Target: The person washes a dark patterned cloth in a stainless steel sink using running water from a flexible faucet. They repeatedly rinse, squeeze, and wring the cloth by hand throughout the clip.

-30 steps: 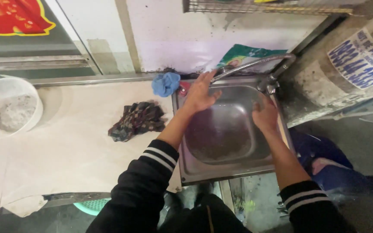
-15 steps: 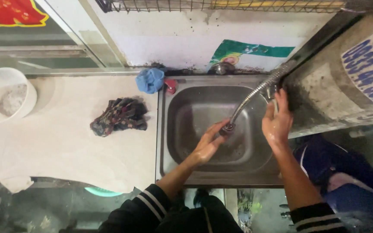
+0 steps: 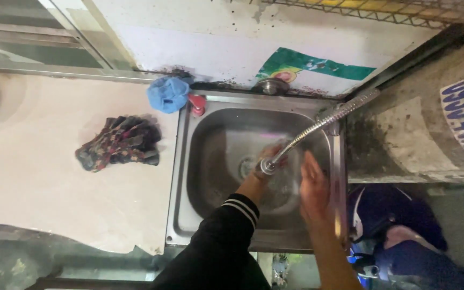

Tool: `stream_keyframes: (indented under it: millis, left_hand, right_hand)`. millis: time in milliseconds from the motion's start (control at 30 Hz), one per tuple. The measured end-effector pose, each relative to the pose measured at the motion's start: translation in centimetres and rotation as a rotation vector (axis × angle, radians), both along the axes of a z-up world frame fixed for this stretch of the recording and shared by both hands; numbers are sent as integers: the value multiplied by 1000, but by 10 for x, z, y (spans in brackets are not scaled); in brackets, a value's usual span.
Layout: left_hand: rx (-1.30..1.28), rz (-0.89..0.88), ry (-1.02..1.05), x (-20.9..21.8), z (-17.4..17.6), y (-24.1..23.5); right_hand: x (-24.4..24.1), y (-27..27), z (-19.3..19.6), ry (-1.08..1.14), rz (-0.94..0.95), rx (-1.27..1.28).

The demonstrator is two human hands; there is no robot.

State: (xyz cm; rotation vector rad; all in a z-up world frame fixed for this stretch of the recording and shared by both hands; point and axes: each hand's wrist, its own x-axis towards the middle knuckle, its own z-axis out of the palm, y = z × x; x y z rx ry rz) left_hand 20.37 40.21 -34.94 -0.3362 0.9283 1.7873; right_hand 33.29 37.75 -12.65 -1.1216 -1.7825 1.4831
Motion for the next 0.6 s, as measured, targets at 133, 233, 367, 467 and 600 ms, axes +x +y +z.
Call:
stream_keyframes:
  millis: [133, 233, 367, 467, 600]
  left_hand:
    - [-405, -241, 616, 28, 73, -6]
    - [-556, -362, 859, 32, 45, -28]
    - [-914, -620, 1423, 1, 10, -80]
    - [-838, -599, 1400, -23, 93, -123]
    - [-520, -250, 465, 8, 182, -150]
  right_hand:
    - [-12, -16, -60, 123, -268, -1018]
    - [-58, -41, -23, 116, -356, -1326]
    - [-92, -30, -167, 110, -296, -1278]
    - [-128, -3, -233, 23, -155, -1157]
    - [-159, 28, -322, -120, 48, -905]
